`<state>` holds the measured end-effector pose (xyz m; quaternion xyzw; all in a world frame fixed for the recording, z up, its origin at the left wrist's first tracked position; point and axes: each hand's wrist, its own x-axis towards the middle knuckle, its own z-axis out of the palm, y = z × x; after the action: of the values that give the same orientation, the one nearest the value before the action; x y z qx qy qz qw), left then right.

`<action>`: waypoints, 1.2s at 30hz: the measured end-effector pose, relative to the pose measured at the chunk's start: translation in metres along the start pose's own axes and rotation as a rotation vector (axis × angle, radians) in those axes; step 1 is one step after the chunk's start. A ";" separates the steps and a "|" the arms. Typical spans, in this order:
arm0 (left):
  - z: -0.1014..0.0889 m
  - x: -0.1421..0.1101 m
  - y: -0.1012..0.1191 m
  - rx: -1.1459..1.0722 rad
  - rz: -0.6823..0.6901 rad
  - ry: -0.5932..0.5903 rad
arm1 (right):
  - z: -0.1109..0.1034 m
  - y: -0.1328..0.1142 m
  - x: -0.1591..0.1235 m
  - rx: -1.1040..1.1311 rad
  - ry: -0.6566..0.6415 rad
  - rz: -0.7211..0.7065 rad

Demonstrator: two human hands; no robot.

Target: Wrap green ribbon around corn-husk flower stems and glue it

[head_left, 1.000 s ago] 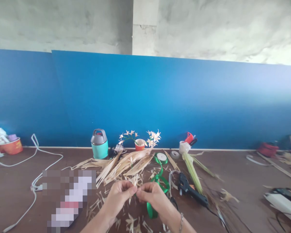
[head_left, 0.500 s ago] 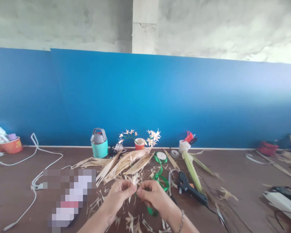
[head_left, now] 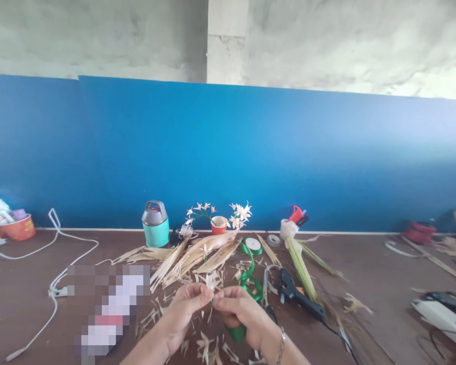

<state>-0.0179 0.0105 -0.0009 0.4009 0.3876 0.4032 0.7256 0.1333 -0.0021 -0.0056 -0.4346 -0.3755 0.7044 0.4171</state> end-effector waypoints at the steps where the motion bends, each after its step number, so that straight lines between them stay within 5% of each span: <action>1: 0.000 0.000 -0.001 -0.005 0.005 -0.009 | 0.000 0.000 0.000 0.015 -0.006 -0.002; 9: 0.002 0.002 -0.006 -0.082 0.009 -0.085 | 0.002 0.002 -0.001 0.069 -0.097 -0.075; 19: 0.004 0.002 -0.006 0.051 0.053 0.088 | 0.007 0.005 0.000 -0.200 0.212 -0.175; 26: 0.002 0.003 0.000 0.329 0.211 0.131 | 0.004 0.006 0.004 -0.433 0.276 -0.274; 36: -0.001 0.004 0.003 0.301 0.115 0.025 | -0.006 -0.005 0.000 -0.463 0.157 -0.239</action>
<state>-0.0178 0.0147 0.0004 0.5217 0.4293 0.3863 0.6280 0.1398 0.0010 -0.0037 -0.5243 -0.5418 0.5097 0.4144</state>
